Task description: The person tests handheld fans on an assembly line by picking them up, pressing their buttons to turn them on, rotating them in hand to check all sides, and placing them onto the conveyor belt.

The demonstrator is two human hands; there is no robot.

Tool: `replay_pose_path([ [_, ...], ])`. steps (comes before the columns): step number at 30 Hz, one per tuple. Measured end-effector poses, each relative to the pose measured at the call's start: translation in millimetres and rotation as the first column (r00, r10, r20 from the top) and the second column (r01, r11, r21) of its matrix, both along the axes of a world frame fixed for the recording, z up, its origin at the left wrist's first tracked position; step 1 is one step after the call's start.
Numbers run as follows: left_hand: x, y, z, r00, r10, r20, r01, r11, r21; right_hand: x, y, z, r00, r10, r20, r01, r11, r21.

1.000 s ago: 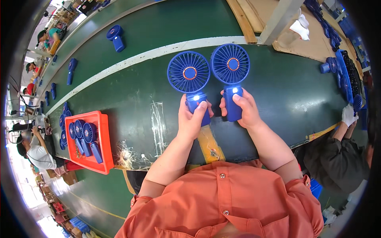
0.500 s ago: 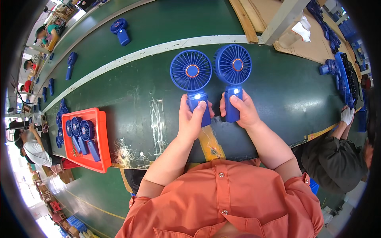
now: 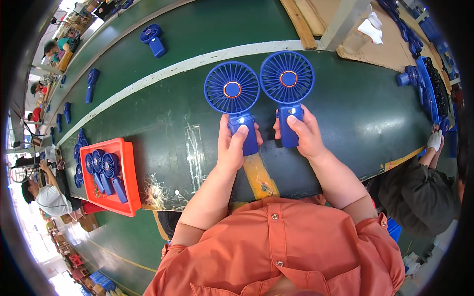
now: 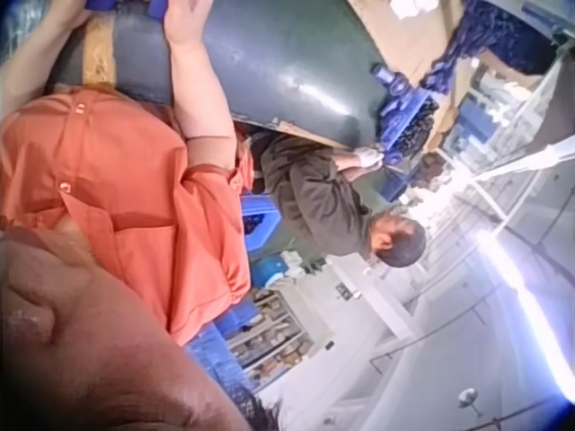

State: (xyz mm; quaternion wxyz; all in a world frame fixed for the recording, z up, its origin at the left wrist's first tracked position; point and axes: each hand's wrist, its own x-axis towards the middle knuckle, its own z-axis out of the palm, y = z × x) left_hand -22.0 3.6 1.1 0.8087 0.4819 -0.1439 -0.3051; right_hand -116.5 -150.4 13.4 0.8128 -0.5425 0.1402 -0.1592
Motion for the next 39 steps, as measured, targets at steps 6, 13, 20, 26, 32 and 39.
replay_pose_path([
  [6,2.5,1.4,1.8,1.000,-0.019,0.023,0.018,0.999,0.034,-1.4,-2.3,3.8,0.999,0.031,-0.018,-0.031,0.999,-0.026],
  [13,2.5,3.7,3.0,1.000,0.003,0.011,-0.003,0.999,0.044,0.7,-0.5,0.9,0.999,0.029,0.024,-0.029,0.999,-0.023],
  [20,2.1,2.3,0.2,0.999,-0.042,0.002,0.042,0.999,0.028,-3.0,-0.6,-3.5,0.999,0.024,0.022,-0.024,1.000,0.008],
  [26,3.1,4.8,-0.2,0.999,-0.019,-0.041,0.019,1.000,-0.024,0.3,0.1,0.9,0.999,0.039,0.023,-0.039,0.999,-0.003],
  [32,2.4,4.1,-0.4,0.997,-0.052,-0.061,0.048,0.997,-0.052,-2.0,1.5,-2.0,0.999,0.031,-0.014,-0.031,0.999,0.021],
  [39,0.3,3.1,3.2,1.000,-0.011,-0.022,0.012,1.000,0.012,-0.8,0.5,-2.7,1.000,0.016,0.022,-0.016,1.000,-0.011],
])
